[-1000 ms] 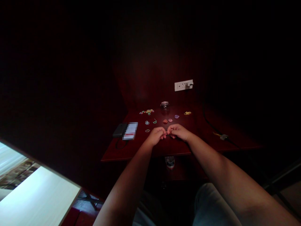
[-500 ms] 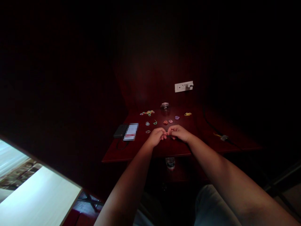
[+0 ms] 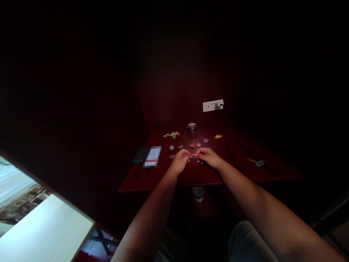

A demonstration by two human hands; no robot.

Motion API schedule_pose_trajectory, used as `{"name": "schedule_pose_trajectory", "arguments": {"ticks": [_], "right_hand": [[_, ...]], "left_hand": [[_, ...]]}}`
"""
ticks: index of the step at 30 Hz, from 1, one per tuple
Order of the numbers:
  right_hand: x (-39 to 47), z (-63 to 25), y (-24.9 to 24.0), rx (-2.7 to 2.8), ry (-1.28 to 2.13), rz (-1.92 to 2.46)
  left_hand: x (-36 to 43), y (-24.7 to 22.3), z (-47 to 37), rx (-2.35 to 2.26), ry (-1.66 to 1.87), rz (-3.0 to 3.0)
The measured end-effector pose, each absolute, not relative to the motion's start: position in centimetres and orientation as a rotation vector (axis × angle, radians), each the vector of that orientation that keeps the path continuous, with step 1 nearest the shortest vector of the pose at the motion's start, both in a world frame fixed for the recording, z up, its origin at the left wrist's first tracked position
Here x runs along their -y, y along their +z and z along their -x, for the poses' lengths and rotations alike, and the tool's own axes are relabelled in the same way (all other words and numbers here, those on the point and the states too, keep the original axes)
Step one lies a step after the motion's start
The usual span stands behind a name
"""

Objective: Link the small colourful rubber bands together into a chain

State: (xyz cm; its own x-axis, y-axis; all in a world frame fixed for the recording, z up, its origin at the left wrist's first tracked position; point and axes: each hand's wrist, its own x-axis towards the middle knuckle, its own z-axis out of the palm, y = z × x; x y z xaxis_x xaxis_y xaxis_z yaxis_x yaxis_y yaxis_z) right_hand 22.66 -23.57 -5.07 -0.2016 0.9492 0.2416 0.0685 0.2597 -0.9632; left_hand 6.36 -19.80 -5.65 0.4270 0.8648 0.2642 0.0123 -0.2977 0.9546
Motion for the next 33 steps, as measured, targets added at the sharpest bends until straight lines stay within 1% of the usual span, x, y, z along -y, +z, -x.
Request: {"name": "schedule_pose_trajectory", "arguments": {"ticks": [6, 15, 25, 33], "right_hand": [[23.16, -22.81, -5.49, 1.524, 1.136, 0.964], [23.04, -22.75, -5.59, 1.519, 1.123, 0.990], [23.00, -22.58, -5.61, 1.486, 1.046, 0.960], [23.12, -22.82, -5.77, 1.577, 0.991, 0.963]], "left_hand": [[20.02, -5.66, -6.47, -0.661, 1.039, -1.647], [20.21, -5.61, -6.39, -0.611, 1.004, -1.656], [19.81, -6.02, -6.47, -0.688, 1.064, -1.607], [19.61, -6.09, -6.47, -0.693, 1.077, -1.605]]}}
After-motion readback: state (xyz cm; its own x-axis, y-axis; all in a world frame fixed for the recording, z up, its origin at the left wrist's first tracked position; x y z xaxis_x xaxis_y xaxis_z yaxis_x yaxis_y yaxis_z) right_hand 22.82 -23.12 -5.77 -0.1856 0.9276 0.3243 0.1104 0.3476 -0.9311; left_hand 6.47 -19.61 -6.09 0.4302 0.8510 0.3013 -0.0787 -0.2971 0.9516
